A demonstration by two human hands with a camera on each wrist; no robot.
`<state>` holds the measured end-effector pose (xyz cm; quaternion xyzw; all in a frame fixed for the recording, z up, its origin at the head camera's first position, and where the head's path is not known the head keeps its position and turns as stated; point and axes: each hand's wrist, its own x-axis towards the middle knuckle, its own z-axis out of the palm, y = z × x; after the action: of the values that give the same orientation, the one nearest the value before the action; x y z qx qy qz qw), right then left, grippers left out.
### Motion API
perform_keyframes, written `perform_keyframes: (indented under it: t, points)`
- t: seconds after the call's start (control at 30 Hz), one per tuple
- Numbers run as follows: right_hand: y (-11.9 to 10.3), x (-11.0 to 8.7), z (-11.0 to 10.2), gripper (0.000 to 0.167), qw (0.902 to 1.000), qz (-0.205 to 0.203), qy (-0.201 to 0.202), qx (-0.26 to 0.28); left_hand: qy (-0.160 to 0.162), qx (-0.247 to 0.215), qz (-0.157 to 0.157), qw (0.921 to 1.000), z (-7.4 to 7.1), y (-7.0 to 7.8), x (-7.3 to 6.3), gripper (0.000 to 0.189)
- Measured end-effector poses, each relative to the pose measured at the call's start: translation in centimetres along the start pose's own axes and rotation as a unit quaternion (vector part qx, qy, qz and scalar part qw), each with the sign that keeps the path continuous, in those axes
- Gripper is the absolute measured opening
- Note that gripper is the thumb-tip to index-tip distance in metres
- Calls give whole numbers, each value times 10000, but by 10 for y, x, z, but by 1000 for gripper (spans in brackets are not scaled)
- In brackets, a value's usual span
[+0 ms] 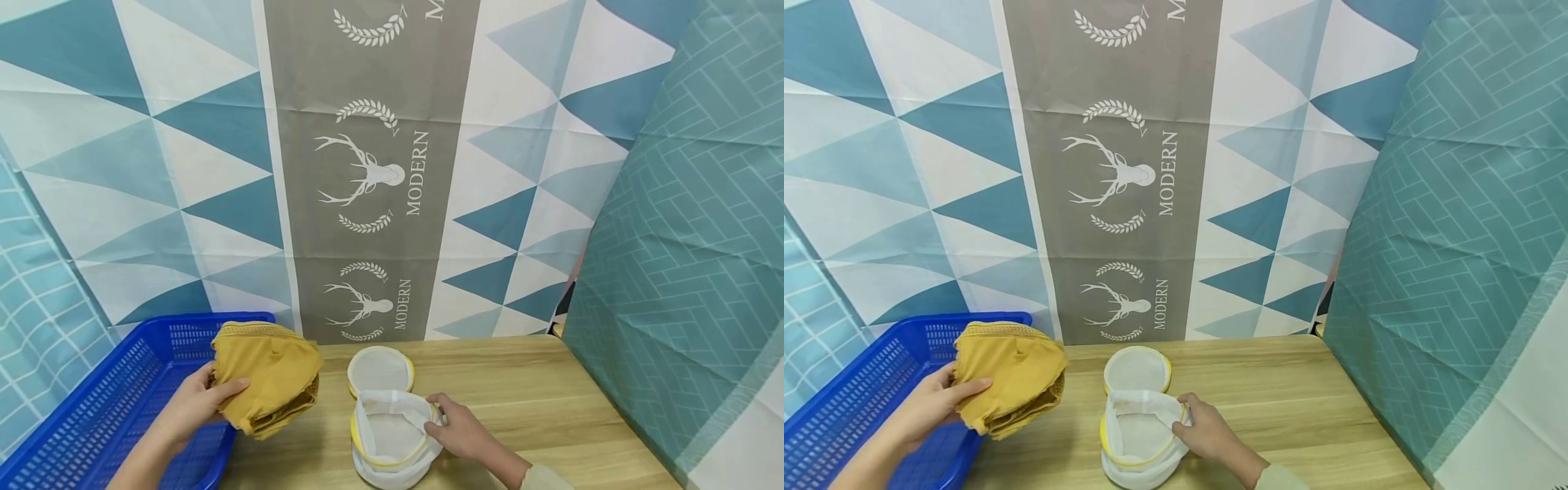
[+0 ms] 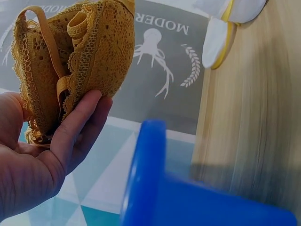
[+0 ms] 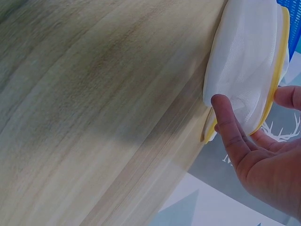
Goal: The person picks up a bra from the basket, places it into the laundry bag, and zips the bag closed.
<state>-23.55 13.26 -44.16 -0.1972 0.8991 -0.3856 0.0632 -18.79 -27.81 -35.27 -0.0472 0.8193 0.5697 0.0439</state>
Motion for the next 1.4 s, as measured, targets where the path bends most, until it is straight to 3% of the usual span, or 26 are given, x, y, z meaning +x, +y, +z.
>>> perform_keyframes:
  t: [0.6, 0.97, 1.4]
  points:
    - [0, 0, 0, 47, 10000, 50, 26, -16, 43, -175, 84, 9998, 36, 5, 7, 63]
    - [-1, 0, 1, 48, 10000, -23, 45, -32, 205, -130, 111, 9996, 44, 4, 10, 64]
    - [0, 1, 2, 47, 10000, -8, 41, -12, 378, -196, 392, 9983, 60, 6, 12, 57]
